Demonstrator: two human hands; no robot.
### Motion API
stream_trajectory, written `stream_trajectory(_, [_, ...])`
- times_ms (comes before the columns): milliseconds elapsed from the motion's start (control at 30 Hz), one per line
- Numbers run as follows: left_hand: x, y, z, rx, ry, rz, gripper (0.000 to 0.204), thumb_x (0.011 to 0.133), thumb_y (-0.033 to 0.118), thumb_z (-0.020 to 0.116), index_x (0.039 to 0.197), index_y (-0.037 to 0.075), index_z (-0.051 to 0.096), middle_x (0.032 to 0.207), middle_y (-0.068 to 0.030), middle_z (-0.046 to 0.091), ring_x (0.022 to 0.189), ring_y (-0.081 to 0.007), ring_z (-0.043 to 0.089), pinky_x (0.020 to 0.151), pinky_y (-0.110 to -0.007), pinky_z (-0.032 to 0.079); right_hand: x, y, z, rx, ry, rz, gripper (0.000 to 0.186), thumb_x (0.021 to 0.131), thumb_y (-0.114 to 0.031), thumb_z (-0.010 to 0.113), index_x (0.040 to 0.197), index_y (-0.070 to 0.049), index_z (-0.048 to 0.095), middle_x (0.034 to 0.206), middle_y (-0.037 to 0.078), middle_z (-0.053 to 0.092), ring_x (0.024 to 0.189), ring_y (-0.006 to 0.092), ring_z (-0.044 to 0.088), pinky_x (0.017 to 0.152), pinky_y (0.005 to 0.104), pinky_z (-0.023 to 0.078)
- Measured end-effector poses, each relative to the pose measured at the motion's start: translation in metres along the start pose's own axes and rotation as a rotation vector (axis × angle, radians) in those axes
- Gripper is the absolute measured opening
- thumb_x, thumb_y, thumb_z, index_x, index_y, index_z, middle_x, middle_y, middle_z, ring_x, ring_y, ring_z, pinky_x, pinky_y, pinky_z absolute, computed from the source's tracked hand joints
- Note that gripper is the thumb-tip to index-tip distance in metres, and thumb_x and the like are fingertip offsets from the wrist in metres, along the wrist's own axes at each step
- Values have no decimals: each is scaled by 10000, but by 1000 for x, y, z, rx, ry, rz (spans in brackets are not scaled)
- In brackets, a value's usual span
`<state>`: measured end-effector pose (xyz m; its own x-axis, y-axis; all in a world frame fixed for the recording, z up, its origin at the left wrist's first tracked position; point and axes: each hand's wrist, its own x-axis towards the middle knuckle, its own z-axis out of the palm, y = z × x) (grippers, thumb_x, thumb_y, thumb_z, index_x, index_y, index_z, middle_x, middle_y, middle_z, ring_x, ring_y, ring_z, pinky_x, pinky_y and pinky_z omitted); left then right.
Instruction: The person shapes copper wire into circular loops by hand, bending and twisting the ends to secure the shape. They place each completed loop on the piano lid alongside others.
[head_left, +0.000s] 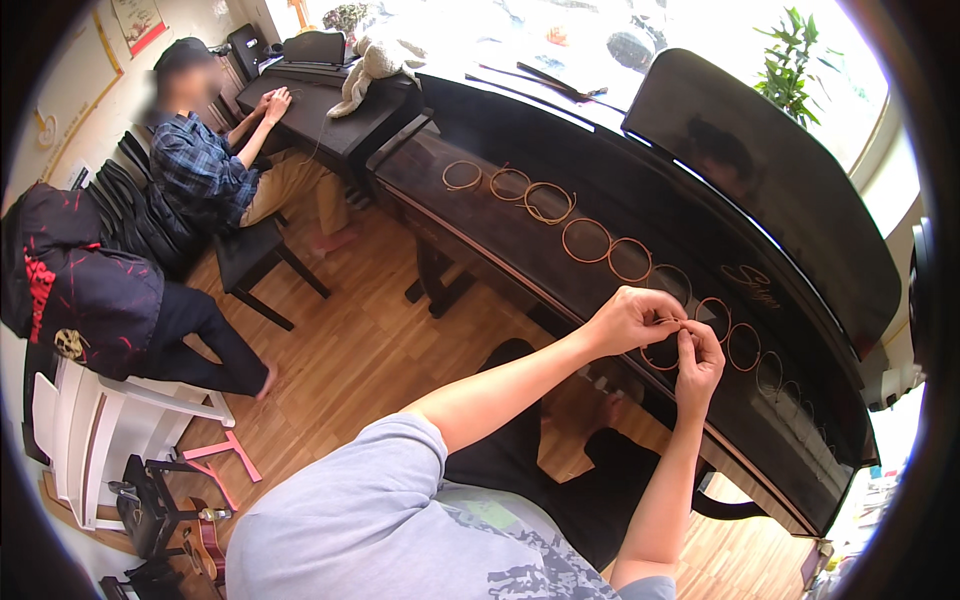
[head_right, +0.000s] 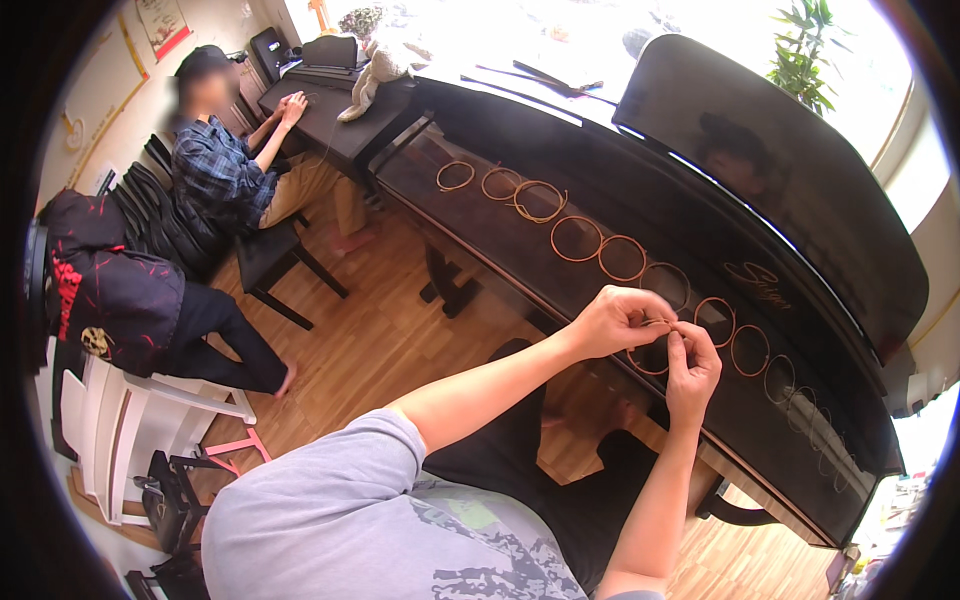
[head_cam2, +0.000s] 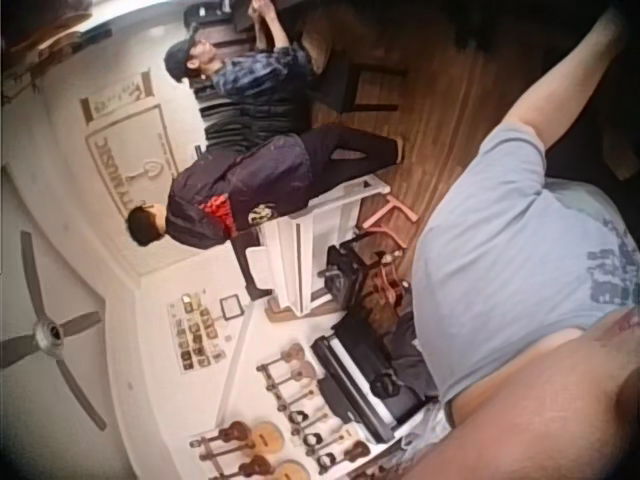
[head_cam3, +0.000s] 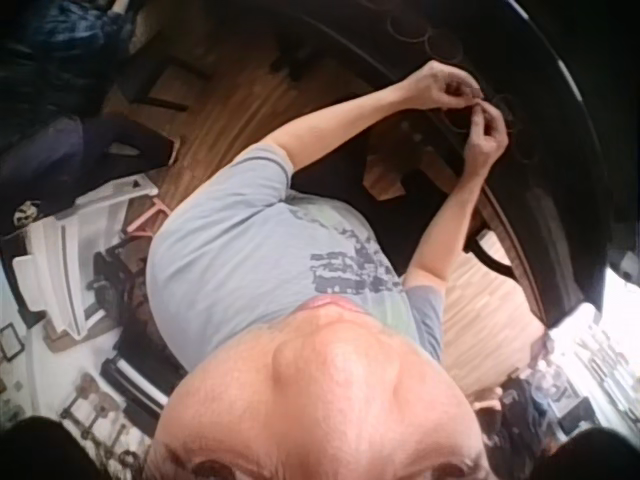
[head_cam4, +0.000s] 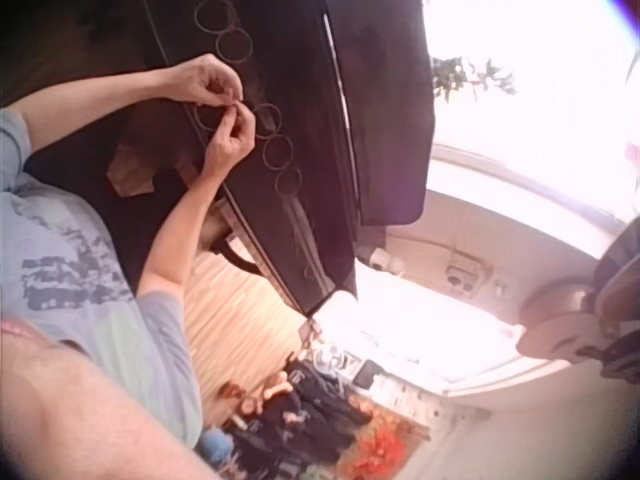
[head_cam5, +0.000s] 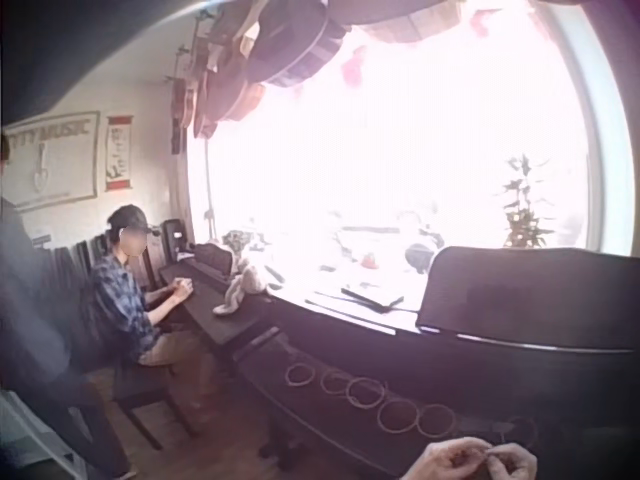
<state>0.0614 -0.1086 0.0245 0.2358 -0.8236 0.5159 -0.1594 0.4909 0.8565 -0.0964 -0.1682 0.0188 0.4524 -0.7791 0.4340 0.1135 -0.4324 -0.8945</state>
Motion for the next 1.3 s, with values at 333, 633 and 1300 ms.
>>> stream_trajectory(333, [-18, 35, -45, -164, 203, -164, 92, 882, 82, 653, 960, 34, 664, 792, -62, 702, 536, -46, 595, 468, -173, 469, -4, -4, -5, 46, -26, 45, 191, 943, -180, 592, 1044, -21, 626, 696, -80, 422, 604, 9, 309, 532, 196, 215])
stream_trajectory(633, [2, 10, -306, 77, 1015, -120, 148, 936, 189, 599, 982, 49, 615, 798, -17, 624, 558, -53, 531, 427, -211, 412, -4, -4, 2, -72, -27, -16, 221, 983, -207, 542, 1031, -18, 645, 713, -96, 447, 592, -9, 274, 522, 191, 189])
stream_trajectory(1300, [6, -50, -357, 1105, 661, 160, 499, 966, 380, 389, 1232, -6, 561, 1222, -220, 582, 1184, -359, 517, 1020, -399, 380, -4, -1, 0, -124, 11, -53, 223, 970, -200, 553, 917, -2, 642, 668, -82, 439, 589, 14, 322, 521, 201, 235])
